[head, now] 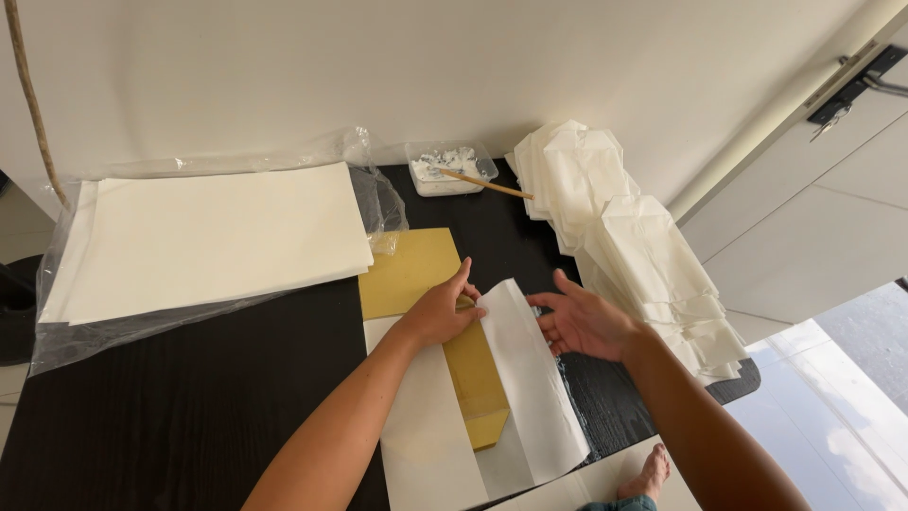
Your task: The person folds a white paper sheet over a yellow template, applies white adhesive with a brush to the edges, and folds the paper to form a pouch. They smooth the glued edges and continue folding the bottom into a triangular shape.
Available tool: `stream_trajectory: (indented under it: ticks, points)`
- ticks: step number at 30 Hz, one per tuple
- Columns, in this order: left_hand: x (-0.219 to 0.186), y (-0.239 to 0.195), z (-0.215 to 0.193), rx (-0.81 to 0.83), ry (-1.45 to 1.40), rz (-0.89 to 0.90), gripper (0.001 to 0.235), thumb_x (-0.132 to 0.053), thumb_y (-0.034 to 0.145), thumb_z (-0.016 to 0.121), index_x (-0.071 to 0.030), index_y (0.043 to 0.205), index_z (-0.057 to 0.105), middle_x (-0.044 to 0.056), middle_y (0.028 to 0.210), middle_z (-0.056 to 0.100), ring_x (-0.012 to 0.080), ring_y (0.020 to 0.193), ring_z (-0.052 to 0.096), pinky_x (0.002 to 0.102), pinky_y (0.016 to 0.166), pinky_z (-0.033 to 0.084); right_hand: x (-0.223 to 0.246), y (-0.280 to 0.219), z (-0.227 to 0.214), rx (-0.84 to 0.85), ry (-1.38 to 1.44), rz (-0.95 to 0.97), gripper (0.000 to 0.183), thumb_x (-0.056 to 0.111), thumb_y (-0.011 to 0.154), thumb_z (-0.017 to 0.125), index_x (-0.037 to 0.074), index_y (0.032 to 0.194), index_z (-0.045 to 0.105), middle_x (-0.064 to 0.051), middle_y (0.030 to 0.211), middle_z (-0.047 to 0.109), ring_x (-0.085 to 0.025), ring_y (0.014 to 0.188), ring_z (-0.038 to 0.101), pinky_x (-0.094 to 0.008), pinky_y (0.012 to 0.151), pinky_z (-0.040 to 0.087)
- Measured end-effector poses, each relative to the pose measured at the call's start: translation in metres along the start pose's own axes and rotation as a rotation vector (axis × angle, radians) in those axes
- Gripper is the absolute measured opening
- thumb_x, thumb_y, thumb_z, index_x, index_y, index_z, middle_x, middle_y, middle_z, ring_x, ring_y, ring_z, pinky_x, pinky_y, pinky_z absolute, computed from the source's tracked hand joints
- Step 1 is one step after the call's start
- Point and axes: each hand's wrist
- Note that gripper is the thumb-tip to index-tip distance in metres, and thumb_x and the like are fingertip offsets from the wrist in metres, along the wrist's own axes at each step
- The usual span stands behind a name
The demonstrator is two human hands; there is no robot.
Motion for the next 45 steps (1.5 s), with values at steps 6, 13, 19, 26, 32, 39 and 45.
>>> stream_trajectory:
  ticks: [6,13,19,26,32,39,45]
  points:
    - [-0.004,-0.001,-0.002,-0.034,0.002,0.017,0.083,-0.019,0.098,0.066,-0.007,0.165,0.017,0.007,0.130,0.070,0.0247,0.146,0.048,0.047,0.127,0.028,-0.068,-0.018,-0.016,0.104,0.221,-0.126,0.101,0.084,0.090,0.018,0.009,0.151,0.044,-0.023,0.127,0.071,-0.030,0.102,0.074,-0.042,0.076,0.060]
    - [0.012,0.015,0.003,-0.078,-0.065,0.070,0.093,-0.041,0.094,0.062,-0.018,0.166,0.008,-0.003,0.146,0.060,0.0220,0.142,0.050,0.036,0.115,0.035,-0.069,-0.039,0.074,-0.249,0.732,-0.356,0.077,0.059,0.097,0.032,0.000,0.142,0.050,-0.029,0.146,0.055,-0.037,0.129,0.053,-0.047,0.110,0.039]
    - [-0.052,-0.046,-0.042,-0.225,0.156,0.248,0.072,-0.038,0.103,0.049,-0.010,0.162,0.021,0.013,0.157,0.046,0.0308,0.146,0.041,0.045,0.117,0.033,-0.084,-0.024,0.087,-0.333,0.969,-0.516,0.078,0.059,0.096,0.031,0.004,0.152,0.041,-0.021,0.163,0.043,-0.035,0.146,0.044,-0.049,0.116,0.034]
    - [-0.009,-0.126,-0.035,0.204,0.773,-0.127,0.106,-0.075,0.096,0.050,-0.012,0.165,-0.001,0.019,0.172,-0.013,0.0330,0.159,-0.007,0.048,0.127,0.001,-0.104,-0.009,0.083,-0.384,1.198,-0.416,0.079,0.073,0.099,0.032,0.017,0.149,0.058,-0.007,0.137,0.068,-0.031,0.115,0.066,-0.044,0.093,0.052]
    - [0.004,-0.140,-0.021,0.286,0.834,-0.090,0.123,-0.086,0.084,0.052,-0.014,0.165,-0.005,0.015,0.172,-0.020,0.0283,0.159,-0.020,0.044,0.127,-0.010,-0.088,-0.012,0.097,-0.511,1.273,-0.336,0.071,0.071,0.100,0.034,0.021,0.141,0.064,-0.007,0.131,0.070,-0.031,0.113,0.067,-0.047,0.093,0.052]
    - [-0.007,-0.138,-0.019,0.281,0.845,-0.100,0.137,-0.094,0.073,0.050,-0.011,0.164,-0.009,0.015,0.172,-0.022,0.0305,0.158,-0.022,0.048,0.126,-0.012,-0.090,-0.003,0.096,-0.498,1.266,-0.342,0.073,0.072,0.099,0.035,0.021,0.145,0.062,-0.006,0.136,0.069,-0.030,0.118,0.066,-0.045,0.095,0.052]
    - [-0.020,-0.128,-0.016,0.347,0.816,-0.144,0.145,-0.092,0.064,0.053,-0.011,0.164,-0.012,0.014,0.172,-0.023,0.0304,0.158,-0.024,0.045,0.126,-0.015,-0.082,0.018,0.119,-0.339,1.180,-0.577,0.081,0.071,0.096,0.025,0.017,0.150,0.050,-0.022,0.152,0.052,-0.042,0.137,0.049,-0.062,0.112,0.035]
Point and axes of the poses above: each hand's wrist, its own y-axis towards the middle knuckle, its own z-axis out of the palm, x = y × z
